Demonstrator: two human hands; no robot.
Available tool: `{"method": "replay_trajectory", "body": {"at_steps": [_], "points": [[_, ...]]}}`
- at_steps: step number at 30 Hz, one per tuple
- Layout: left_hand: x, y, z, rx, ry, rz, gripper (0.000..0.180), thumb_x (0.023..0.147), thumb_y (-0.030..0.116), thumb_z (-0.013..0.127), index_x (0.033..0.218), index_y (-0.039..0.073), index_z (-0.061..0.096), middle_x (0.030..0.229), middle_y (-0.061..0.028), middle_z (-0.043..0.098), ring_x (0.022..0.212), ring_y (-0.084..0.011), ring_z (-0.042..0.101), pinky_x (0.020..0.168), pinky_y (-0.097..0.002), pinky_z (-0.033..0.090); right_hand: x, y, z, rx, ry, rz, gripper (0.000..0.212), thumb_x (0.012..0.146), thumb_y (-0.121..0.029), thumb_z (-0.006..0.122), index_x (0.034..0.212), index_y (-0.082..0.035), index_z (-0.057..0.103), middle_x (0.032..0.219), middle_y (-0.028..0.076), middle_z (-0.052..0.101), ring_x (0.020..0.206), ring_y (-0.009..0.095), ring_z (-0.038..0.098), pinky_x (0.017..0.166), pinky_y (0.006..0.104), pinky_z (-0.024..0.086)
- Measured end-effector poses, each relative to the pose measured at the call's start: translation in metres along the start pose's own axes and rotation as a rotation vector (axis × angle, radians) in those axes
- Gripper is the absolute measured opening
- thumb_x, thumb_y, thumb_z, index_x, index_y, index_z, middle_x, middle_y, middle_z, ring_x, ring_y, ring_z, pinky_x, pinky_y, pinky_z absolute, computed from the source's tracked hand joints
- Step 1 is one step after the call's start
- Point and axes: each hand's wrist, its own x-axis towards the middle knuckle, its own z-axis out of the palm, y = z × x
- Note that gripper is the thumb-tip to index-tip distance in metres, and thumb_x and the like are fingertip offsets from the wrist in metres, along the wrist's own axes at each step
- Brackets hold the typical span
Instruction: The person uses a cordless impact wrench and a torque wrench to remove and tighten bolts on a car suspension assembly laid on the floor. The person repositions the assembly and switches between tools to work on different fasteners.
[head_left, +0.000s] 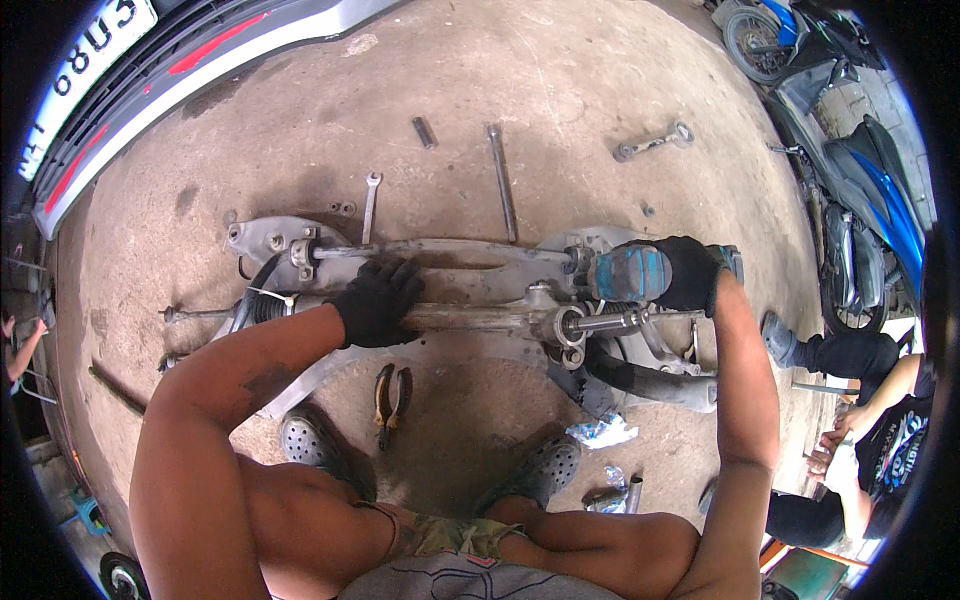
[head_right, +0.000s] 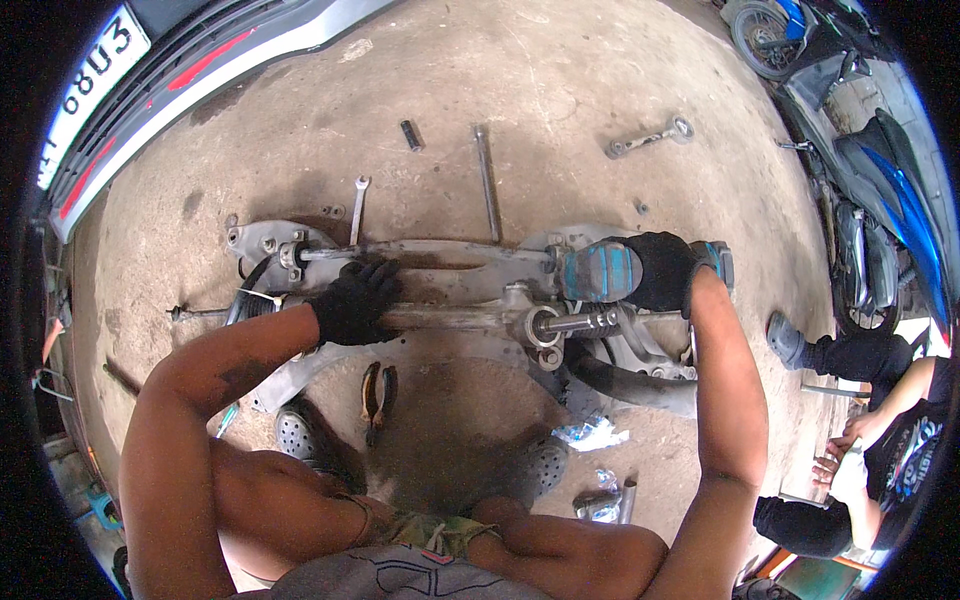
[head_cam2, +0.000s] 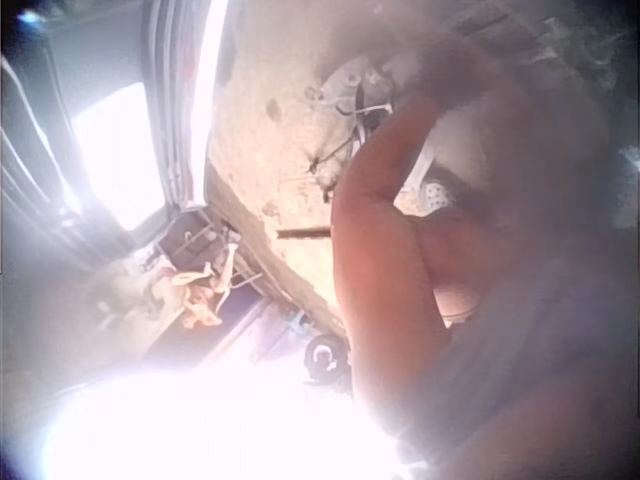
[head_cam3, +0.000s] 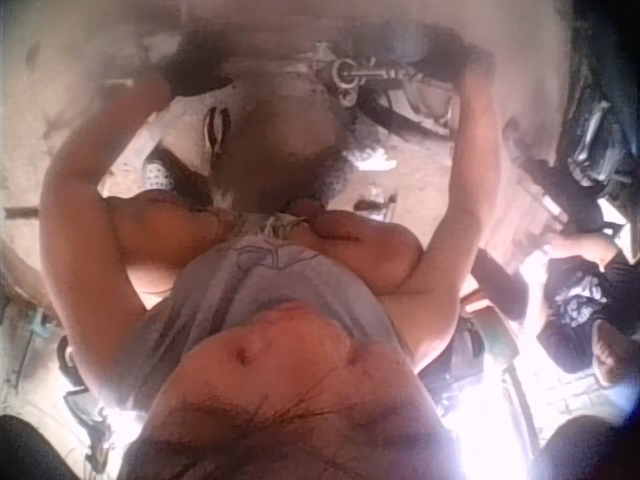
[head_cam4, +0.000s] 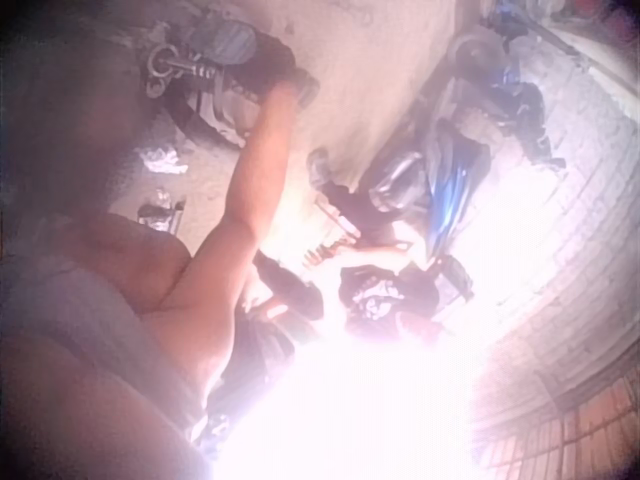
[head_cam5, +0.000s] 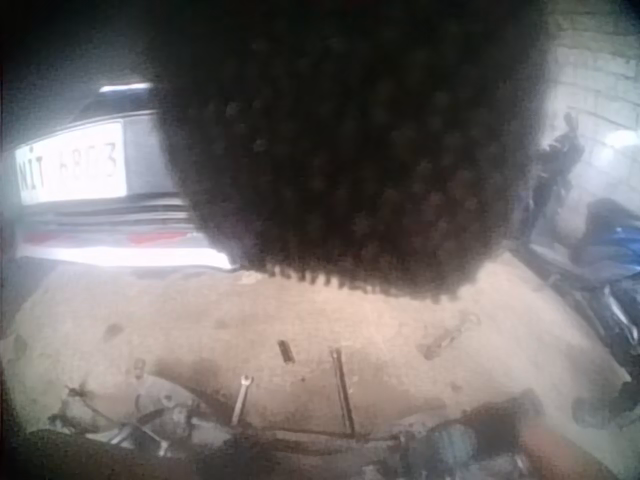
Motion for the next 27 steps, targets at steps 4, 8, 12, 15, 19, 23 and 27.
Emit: {"method": "replay_trajectory", "body": {"at_steps": [4, 8, 12, 15, 19, 23, 27], "points": [[-0.003, 0.0, -0.003, 0.067, -0.038, -0.017, 0.089, 0.087, 0.066, 0.06, 0.146, 0.001, 0.047, 0.157, -0.0286, 0.034, 0.146, -0.0459, 0.032, 0.118, -0.059, 0.023, 0.012, 0.0, -0.008, -0.019, -0.05, -0.047, 0.049, 0.06, -0.025, 0.082, 0.106, -0.013, 0.074, 0.1, 0.018, 0.074, 0.094, 0.04, 0.069, 0.084, 0.0453, 0.057], [-0.005, -0.014, 0.024, 0.037, 0.207, 0.094, 0.088, 0.078, 0.067, 0.07, 0.133, -0.001, 0.056, 0.137, -0.0324, 0.051, 0.132, -0.0489, 0.046, 0.112, -0.0616, 0.032, 0.026, -0.005, -0.027, -0.112, -0.16, 0.011, 0.056, 0.053, -0.025, 0.087, 0.106, -0.012, 0.074, 0.103, 0.019, 0.073, 0.097, 0.039, 0.07, 0.087, 0.0448, 0.056], [0.003, -0.017, -0.053, -0.23, 0.008, 0.103, 0.086, 0.081, 0.066, 0.07, 0.134, -0.001, 0.055, 0.125, -0.0295, 0.061, 0.118, -0.0433, 0.06, 0.103, -0.0517, 0.047, 0.012, -0.003, -0.067, 0.011, 0.076, -0.052, 0.058, 0.062, -0.024, 0.088, 0.115, -0.007, 0.07, 0.11, 0.019, 0.072, 0.102, 0.036, 0.069, 0.093, 0.0424, 0.054], [-0.031, -0.052, -0.086, -0.45, 0.209, -0.096, 0.075, 0.089, 0.064, 0.063, 0.128, 0.0, 0.06, 0.117, -0.0237, 0.068, 0.107, -0.035, 0.068, 0.096, -0.0413, 0.051, 0.033, -0.067, -0.087, 0.294, 0.234, -0.166, 0.053, 0.072, -0.019, 0.085, 0.12, -0.005, 0.067, 0.113, 0.017, 0.073, 0.104, 0.032, 0.069, 0.096, 0.0389, 0.053], [-0.051, -0.087, -0.127, -1.193, 0.621, -0.248, 0.076, 0.095, 0.069, 0.051, 0.125, 0.0, 0.063, 0.118, -0.0166, 0.069, 0.109, -0.0309, 0.065, 0.097, -0.0408, 0.049, 0.083, -0.141, -0.079, 0.594, 0.148, -0.193, 0.045, 0.08, -0.021, 0.083, 0.118, -0.004, 0.067, 0.109, 0.011, 0.074, 0.096, 0.019, 0.067, 0.094, 0.0375, 0.053], [-0.073, -0.069, -0.16, -1.366, 0.756, -0.226, 0.087, 0.1, 0.073, 0.03, 0.131, -0.001, 0.061, 0.128, -0.0159, 0.064, 0.117, -0.0232, 0.06, 0.103, -0.0361, 0.046, 0.163, -0.232, -0.055, 0.282, 0.148, -0.462, 0.044, 0.085, -0.028, 0.079, 0.119, -0.005, 0.068, 0.113, 0.013, 0.072, 0.1, 0.022, 0.067, 0.096, 0.0375, 0.051], [-0.079, -0.104, -0.13, -1.445, 0.777, -0.305, 0.077, 0.101, 0.069, 0.038, 0.107, -0.001, 0.068, 0.104, -0.0136, 0.069, 0.097, -0.0225, 0.063, 0.092, -0.0368, 0.049, 0.234, -0.281, -0.018, 0.249, 0.119, -0.397, 0.05, 0.082, -0.044, 0.074, 0.115, -0.007, 0.07, 0.109, 0.023, 0.071, 0.101, 0.04, 0.068, 0.09, 0.0448, 0.053]]}}
